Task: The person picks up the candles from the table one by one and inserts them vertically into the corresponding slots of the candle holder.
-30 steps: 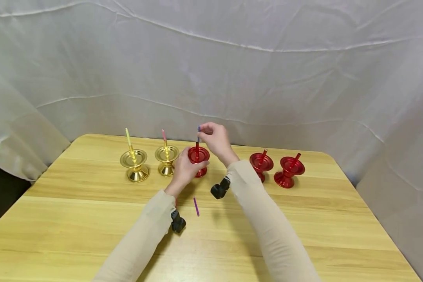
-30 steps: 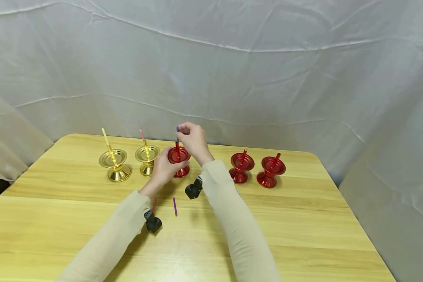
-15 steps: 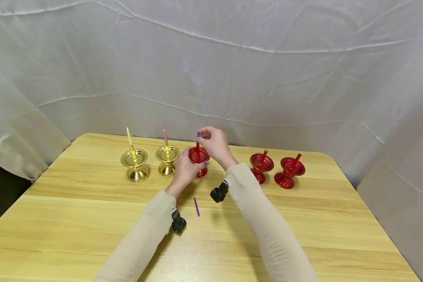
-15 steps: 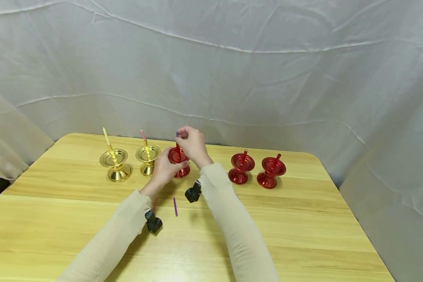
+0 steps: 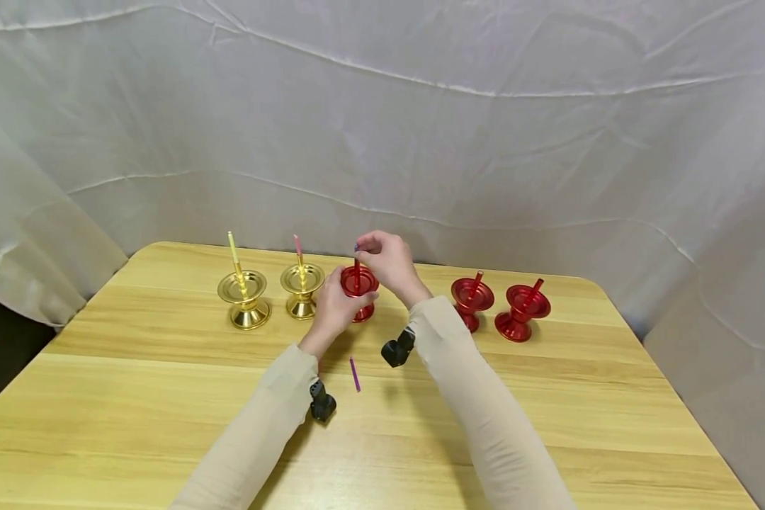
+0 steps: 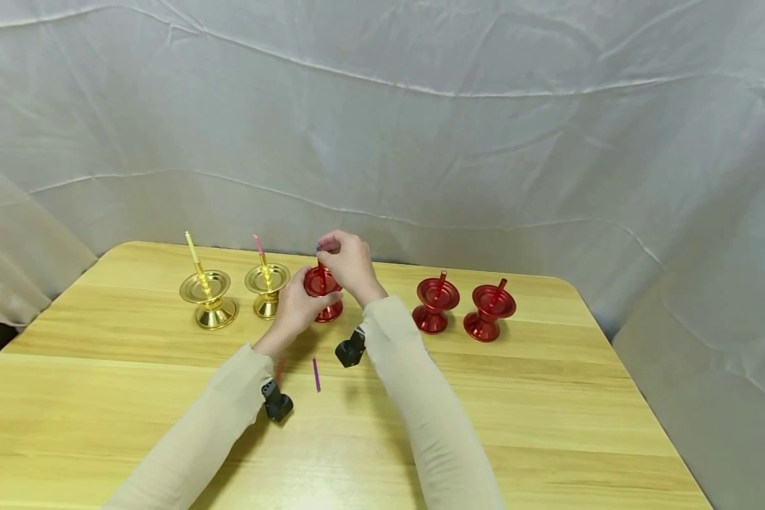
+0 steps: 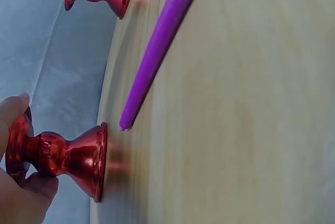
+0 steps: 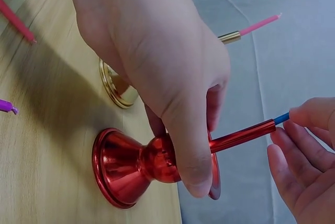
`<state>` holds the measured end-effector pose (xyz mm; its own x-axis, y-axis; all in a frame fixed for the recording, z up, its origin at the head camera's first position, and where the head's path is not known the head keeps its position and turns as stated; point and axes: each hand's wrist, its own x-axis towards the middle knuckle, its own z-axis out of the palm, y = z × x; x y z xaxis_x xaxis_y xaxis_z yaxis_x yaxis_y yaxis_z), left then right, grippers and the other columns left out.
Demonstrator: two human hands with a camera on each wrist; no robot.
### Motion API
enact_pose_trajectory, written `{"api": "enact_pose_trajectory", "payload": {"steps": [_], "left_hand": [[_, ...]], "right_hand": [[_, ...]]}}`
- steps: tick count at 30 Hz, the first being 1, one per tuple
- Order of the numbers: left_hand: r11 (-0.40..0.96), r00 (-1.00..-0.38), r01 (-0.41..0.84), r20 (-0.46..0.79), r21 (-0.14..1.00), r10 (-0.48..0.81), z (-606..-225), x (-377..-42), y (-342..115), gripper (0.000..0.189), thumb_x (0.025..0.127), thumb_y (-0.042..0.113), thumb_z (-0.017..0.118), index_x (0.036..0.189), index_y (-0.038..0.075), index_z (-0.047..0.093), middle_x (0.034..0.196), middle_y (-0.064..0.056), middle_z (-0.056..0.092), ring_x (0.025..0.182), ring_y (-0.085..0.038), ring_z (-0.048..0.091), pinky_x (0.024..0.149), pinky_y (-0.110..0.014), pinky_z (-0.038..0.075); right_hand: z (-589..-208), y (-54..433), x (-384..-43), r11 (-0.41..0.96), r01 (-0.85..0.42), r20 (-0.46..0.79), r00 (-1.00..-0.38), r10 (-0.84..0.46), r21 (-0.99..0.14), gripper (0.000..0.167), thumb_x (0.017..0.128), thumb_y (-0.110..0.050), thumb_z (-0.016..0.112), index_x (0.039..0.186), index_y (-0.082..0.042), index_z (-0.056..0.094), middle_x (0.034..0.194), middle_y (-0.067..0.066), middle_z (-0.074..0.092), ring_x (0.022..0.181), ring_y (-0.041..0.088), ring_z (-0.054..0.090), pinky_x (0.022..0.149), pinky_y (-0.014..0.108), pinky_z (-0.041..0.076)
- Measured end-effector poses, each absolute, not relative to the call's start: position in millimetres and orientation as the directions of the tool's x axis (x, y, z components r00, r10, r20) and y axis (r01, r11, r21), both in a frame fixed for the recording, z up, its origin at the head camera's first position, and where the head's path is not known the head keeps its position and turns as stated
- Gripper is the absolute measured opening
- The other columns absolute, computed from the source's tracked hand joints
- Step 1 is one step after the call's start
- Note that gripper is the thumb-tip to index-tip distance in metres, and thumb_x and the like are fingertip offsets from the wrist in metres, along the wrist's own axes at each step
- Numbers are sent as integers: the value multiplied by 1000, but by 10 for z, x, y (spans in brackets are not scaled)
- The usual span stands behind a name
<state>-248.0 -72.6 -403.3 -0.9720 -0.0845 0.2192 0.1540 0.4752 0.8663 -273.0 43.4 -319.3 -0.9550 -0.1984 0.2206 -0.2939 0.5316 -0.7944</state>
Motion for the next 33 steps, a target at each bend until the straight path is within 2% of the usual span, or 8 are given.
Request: {"api": "enact_pose_trajectory", "payload": {"steps": [4,10,21,26,28,33], "left_hand": [[476,-968,166,234,863,-87,-4034,-2468,-708,68,79,25,80,130,-6,47,118,-23,57,109,-36,54,93,-47,45],[544,-960,189,270,817,-71,-4023,-2433,-679,81,83,28,75,139,-15,34,130,-31,46,117,-42,49,99,-51,42],[575,-970,175,241,799,-40,-3936,-2423,-655,84,83,25,75,142,-14,30,143,-30,35,130,-40,38,108,-48,33],[563,-971,176,238,808,-38,-3920,-2425,-667,81,84,21,75,141,-14,31,139,-30,38,128,-41,40,106,-49,35],[553,-972,170,232,816,-44,-3919,-2424,-673,80,83,21,76,140,-14,32,137,-30,40,126,-41,41,105,-49,37],[532,-974,163,222,831,-48,-3932,-2428,-684,82,82,23,78,140,-12,34,134,-29,43,123,-39,44,104,-47,39]], "right_hand": [[-3172,467,-2702,515,-297,230,-954,-191,-804,18,91,-9,66,109,-3,68,103,9,70,96,21,64,86,32,52],[-3155,553,-2598,480,-315,266,-949,-169,-818,20,91,-9,67,110,-2,68,106,10,69,100,22,64,89,34,51],[-3101,963,-2285,511,-396,355,-917,-180,-763,23,94,-19,64,110,-3,68,107,8,68,101,20,62,87,35,52],[-3055,1187,-2213,515,-406,390,-909,-146,-755,21,93,-16,66,108,-2,69,105,10,69,99,21,63,85,36,53],[-3066,1282,-2192,516,-410,409,-904,-122,-752,21,93,-16,66,108,0,69,105,11,69,98,22,64,83,34,54],[-3113,1563,-2139,518,-394,441,-897,-37,-759,22,93,-15,66,108,0,69,105,12,69,91,20,65,75,21,52]]}}
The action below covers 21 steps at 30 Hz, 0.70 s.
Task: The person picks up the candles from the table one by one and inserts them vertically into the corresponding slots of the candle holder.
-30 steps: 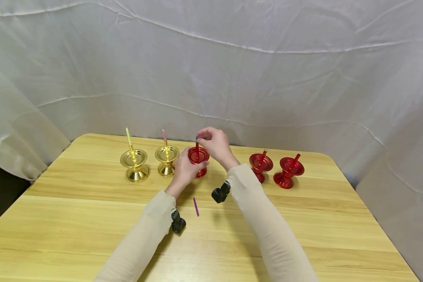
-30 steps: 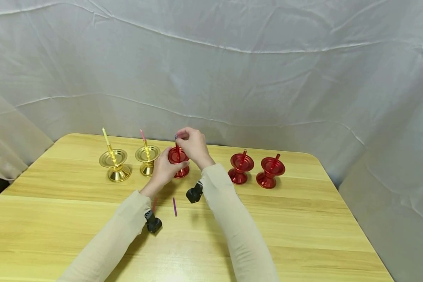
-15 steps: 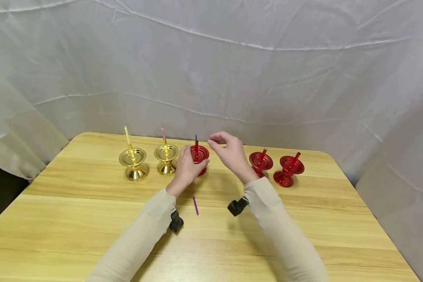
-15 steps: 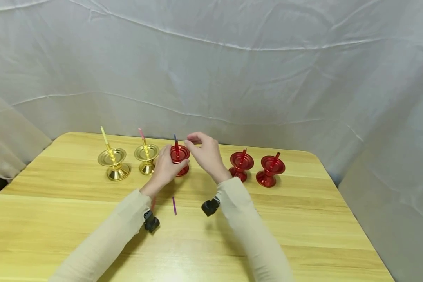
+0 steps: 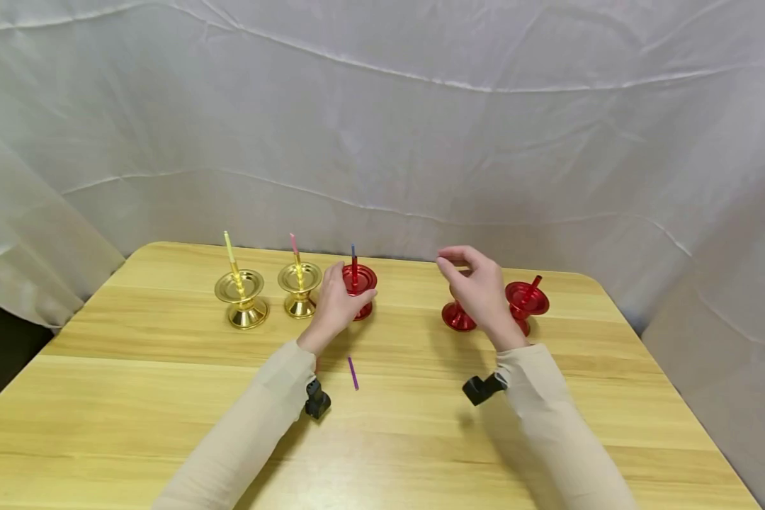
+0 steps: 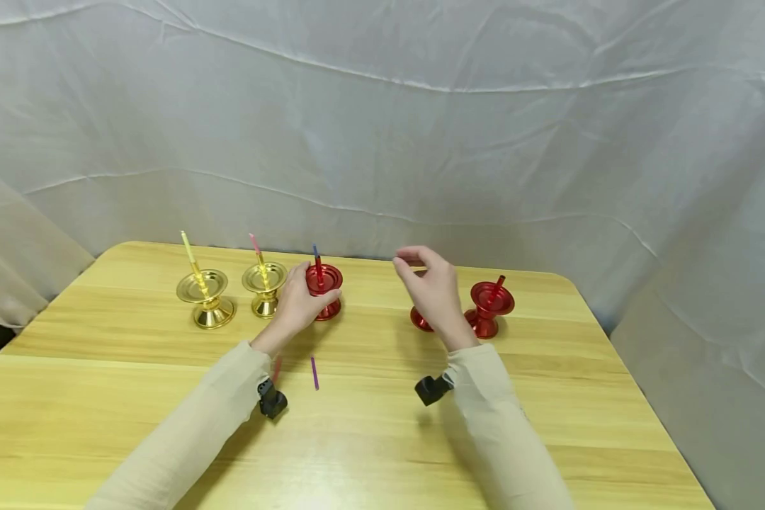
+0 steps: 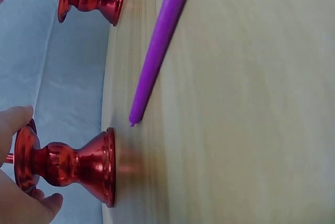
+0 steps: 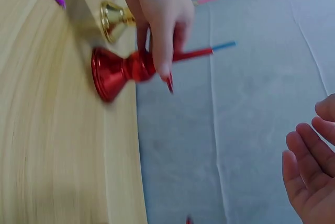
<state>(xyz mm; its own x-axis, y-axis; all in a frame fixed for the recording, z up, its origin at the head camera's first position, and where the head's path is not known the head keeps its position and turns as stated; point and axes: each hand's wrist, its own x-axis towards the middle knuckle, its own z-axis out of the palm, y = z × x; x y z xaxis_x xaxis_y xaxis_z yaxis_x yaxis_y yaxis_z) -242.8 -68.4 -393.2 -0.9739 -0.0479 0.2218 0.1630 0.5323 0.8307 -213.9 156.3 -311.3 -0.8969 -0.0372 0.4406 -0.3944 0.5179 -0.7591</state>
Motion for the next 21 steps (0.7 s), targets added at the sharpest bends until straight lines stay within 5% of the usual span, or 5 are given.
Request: {"api": "enact_pose_trajectory", "payload": {"steps": [5,11,21], "left_hand": [[496,-973,167,224,852,-57,-3983,-2436,-690,83,81,25,78,141,-10,34,134,-27,44,122,-39,46,102,-48,40],[481,-973,171,224,860,-54,-4011,-2439,-692,82,82,26,78,142,-9,34,135,-25,43,122,-38,47,101,-48,42],[481,-974,169,220,860,-50,-4021,-2436,-709,83,82,26,78,143,-8,33,137,-25,42,123,-37,46,102,-48,41]], "right_hand": [[-3155,1834,-2110,514,-321,419,-904,84,-796,25,95,-20,62,111,-1,68,105,14,69,94,19,63,76,16,48],[-3304,2089,-2106,553,-166,317,-930,189,-816,37,99,-29,55,122,0,62,117,16,65,108,23,59,87,26,45],[-3648,2270,-2131,538,-79,164,-980,112,-839,54,96,-20,60,140,8,43,140,25,46,128,35,46,104,42,39]]}}
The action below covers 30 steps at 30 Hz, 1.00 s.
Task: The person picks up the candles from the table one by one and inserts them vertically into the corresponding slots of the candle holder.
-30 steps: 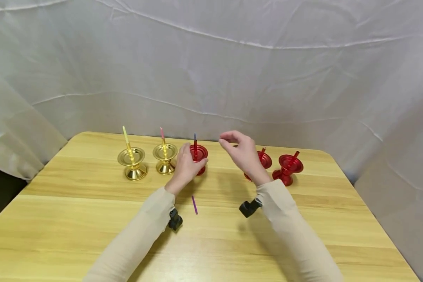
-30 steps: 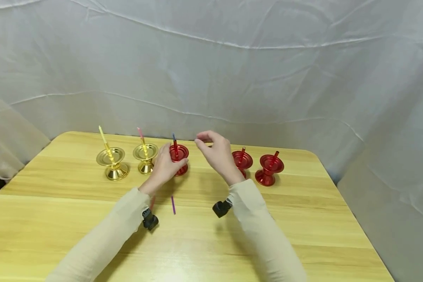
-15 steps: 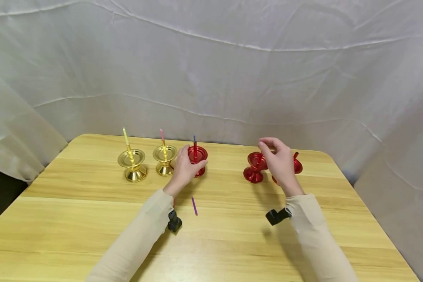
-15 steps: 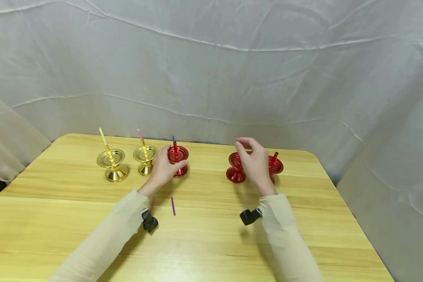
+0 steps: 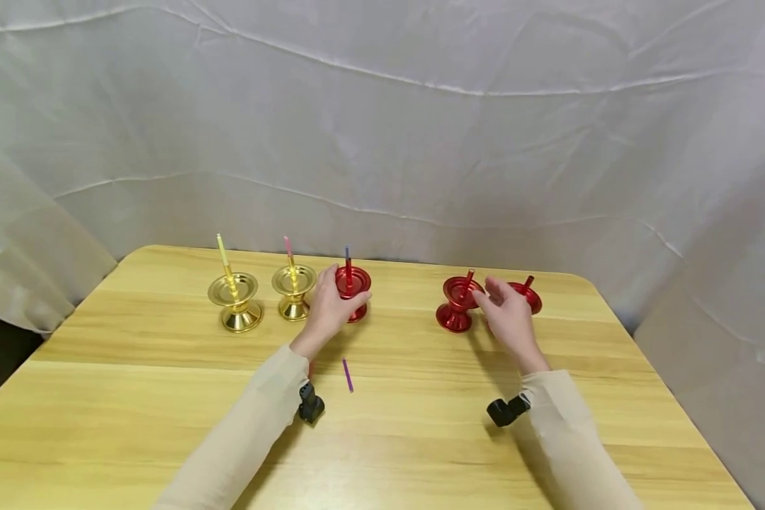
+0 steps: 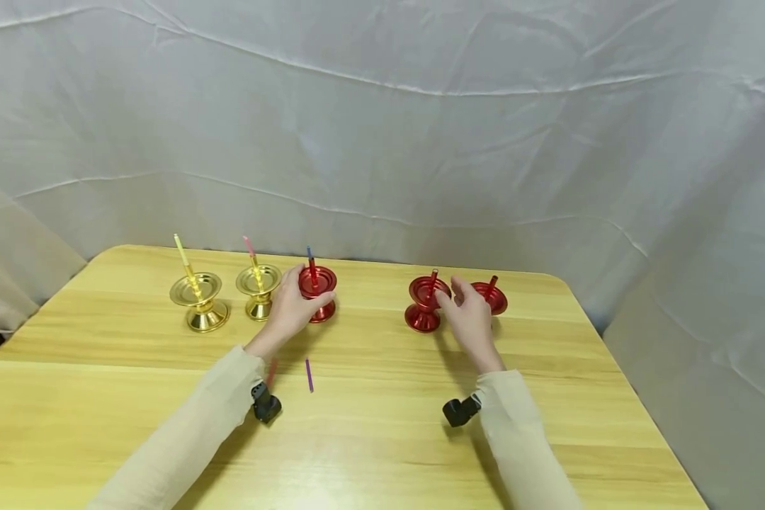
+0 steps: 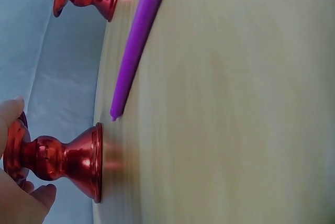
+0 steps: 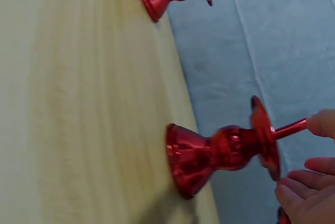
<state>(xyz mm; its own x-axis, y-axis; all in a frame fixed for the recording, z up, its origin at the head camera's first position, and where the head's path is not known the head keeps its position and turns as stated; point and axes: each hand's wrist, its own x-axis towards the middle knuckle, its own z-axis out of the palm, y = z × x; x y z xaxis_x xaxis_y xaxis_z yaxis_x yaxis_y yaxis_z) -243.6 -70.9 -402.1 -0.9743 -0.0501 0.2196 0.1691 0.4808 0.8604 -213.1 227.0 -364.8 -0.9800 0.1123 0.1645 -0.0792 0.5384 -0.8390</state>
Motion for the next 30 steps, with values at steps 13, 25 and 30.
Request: {"api": "enact_pose_trajectory", "payload": {"steps": [13,25,30], "left_hand": [[542,-976,182,218,820,-2,-4006,-2450,-728,83,85,30,74,143,-10,30,139,-28,38,124,-39,44,102,-49,41],[575,-992,100,128,812,-8,-3859,-2362,-698,89,89,49,61,148,-5,22,148,-25,29,132,-40,35,106,-52,34],[598,-990,110,141,794,-6,-3802,-2280,-710,87,89,46,62,147,-6,24,146,-26,30,130,-42,36,105,-54,36]], "right_hand": [[-3838,2224,-2257,477,49,-14,-997,77,-878,94,85,-23,75,151,5,15,154,24,24,139,33,29,113,41,25],[-3882,2242,-2285,501,37,0,-997,74,-865,85,87,-28,74,149,4,26,146,25,39,133,34,40,110,44,31],[-3895,2258,-2283,521,24,12,-998,65,-853,85,87,-31,73,149,3,27,145,24,41,133,34,40,110,44,31]]}}
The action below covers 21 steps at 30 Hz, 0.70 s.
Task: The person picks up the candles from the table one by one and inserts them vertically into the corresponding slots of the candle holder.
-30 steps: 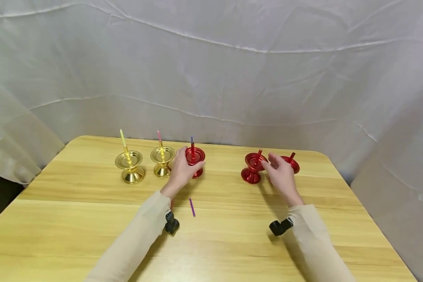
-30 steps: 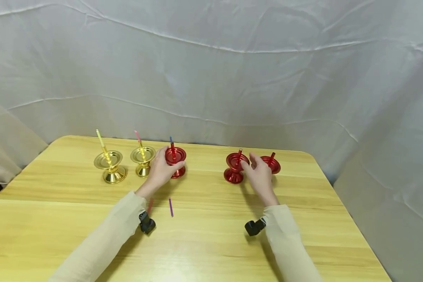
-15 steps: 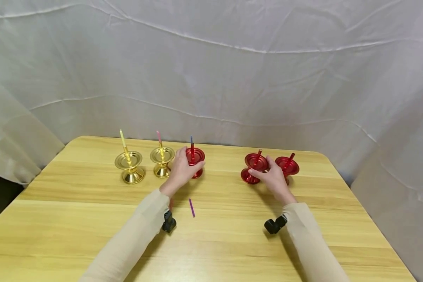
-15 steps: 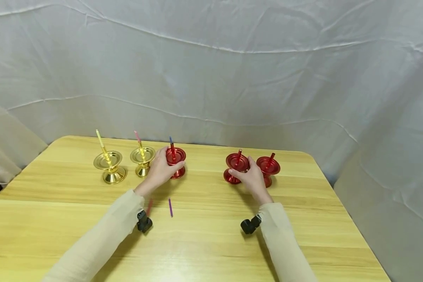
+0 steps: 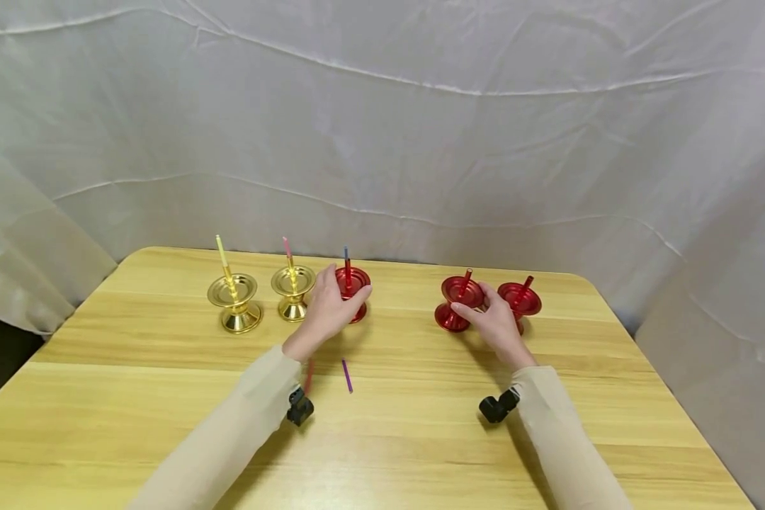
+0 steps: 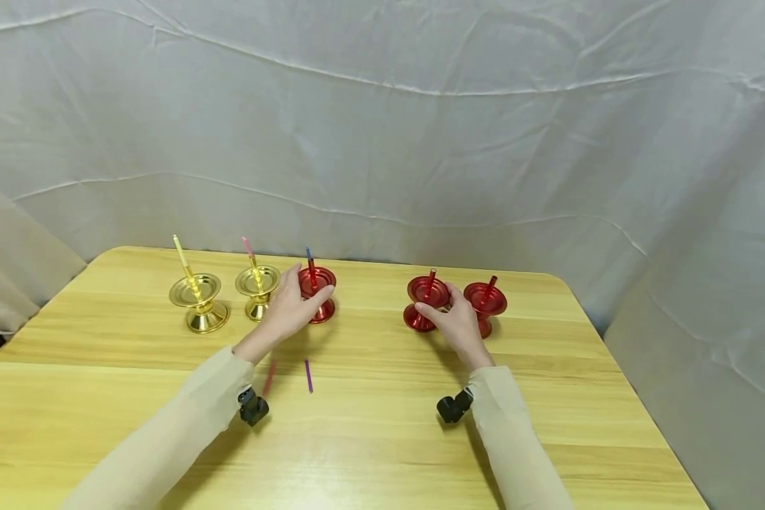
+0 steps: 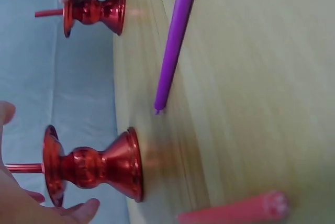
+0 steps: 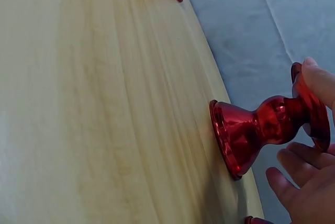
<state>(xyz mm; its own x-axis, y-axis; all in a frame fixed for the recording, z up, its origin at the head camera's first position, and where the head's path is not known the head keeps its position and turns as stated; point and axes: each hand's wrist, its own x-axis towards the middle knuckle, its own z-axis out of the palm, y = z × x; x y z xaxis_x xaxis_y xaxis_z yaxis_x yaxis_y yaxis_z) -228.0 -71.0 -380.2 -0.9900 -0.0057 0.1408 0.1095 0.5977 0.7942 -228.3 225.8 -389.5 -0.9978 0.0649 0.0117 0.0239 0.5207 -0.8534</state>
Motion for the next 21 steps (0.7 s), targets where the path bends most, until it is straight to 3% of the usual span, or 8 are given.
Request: {"api": "enact_pose_trajectory", "payload": {"steps": [6,13,17,21], "left_hand": [[668,-978,147,208,730,-12,-3788,-2112,-755,77,90,43,63,141,-7,34,135,-24,41,122,-40,44,99,-53,40],[713,-986,134,162,688,28,-3742,-1892,-954,81,92,37,61,147,-8,23,149,-28,27,135,-43,30,108,-56,30],[697,-987,131,159,705,26,-3721,-1733,-1136,78,91,29,63,146,-10,24,142,-31,33,126,-44,39,101,-56,37],[676,-989,134,143,724,43,-3724,-1593,-1301,66,89,23,65,137,-12,36,130,-29,43,113,-41,49,93,-53,44]], "right_hand": [[-3908,2264,-2270,500,19,11,-998,56,-866,85,87,-30,73,150,2,25,143,24,43,130,34,43,108,44,34],[-3923,2266,-2272,508,31,-6,-999,51,-861,84,88,-31,73,150,1,26,142,24,44,128,35,46,107,45,36],[-3914,2257,-2271,510,26,-5,-999,42,-860,85,88,-31,73,150,1,25,142,24,44,128,35,46,107,45,36],[-3906,2265,-2277,502,29,-9,-999,43,-864,87,88,-31,72,151,2,22,142,26,43,128,36,46,107,45,36]]}}
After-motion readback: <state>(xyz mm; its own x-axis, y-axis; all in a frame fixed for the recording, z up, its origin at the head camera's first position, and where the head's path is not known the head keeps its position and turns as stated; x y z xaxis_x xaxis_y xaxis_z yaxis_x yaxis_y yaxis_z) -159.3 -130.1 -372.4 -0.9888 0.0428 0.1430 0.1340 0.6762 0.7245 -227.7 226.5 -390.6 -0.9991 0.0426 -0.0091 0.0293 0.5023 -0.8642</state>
